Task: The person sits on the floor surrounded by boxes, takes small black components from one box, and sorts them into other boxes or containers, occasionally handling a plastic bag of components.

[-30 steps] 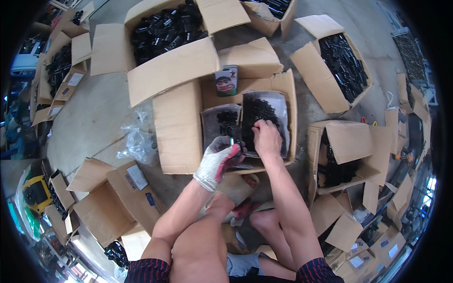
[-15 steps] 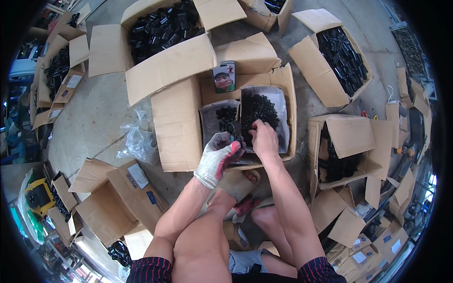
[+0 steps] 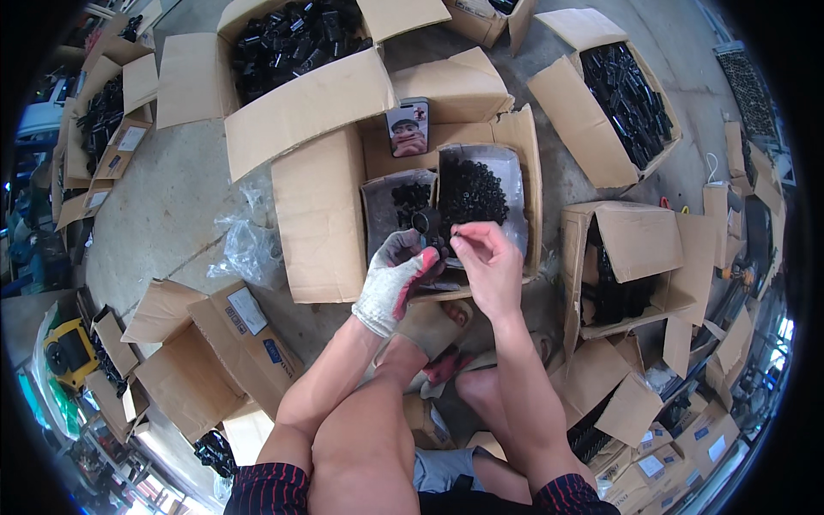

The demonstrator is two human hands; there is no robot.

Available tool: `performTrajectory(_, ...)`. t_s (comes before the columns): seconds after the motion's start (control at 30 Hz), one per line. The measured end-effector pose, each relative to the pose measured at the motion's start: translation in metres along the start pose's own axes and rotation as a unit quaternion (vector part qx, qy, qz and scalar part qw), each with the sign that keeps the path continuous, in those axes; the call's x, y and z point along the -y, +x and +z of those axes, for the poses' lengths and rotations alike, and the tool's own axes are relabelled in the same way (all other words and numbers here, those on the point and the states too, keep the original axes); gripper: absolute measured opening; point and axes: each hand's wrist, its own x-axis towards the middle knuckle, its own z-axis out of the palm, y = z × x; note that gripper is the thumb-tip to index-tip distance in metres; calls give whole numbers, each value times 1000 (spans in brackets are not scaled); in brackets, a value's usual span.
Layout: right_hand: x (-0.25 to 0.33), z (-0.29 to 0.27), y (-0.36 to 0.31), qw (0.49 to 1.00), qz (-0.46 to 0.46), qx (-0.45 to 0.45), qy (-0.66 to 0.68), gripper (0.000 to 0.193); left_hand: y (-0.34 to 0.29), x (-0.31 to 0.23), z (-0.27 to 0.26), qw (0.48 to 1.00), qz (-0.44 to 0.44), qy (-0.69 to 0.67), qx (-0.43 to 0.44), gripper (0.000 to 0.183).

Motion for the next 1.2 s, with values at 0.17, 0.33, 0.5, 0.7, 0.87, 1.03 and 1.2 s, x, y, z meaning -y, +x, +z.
performTrajectory(0.17,3,4,-10,999,35,11,14,18,-2,4,1,997,33,72,4,33)
performTrajectory(0.33,2,11,-13,999,37,-23,27,17,0,11,3,980,110,163,17,42)
performTrajectory(0.5,12,6,-15,999,22,-21,-18,19,-6,4,15,961,129,246,2,42)
performTrajectory(0.7,22,9,-15,997,0,-33,-70,18,-10,-1,27,945,161,285,-16,43)
performTrajectory(0.87,20,12,-13,977,-109,-52,-174,22,-5,5,26,952,166,256,-7,43)
performTrajectory(1.03,13,12,-15,957,-128,-43,-257,32,-9,11,25,956,165,242,-4,43)
performTrajectory(1.2,10,7,-17,947,-162,-17,-278,28,-11,8,23,944,156,288,-31,45)
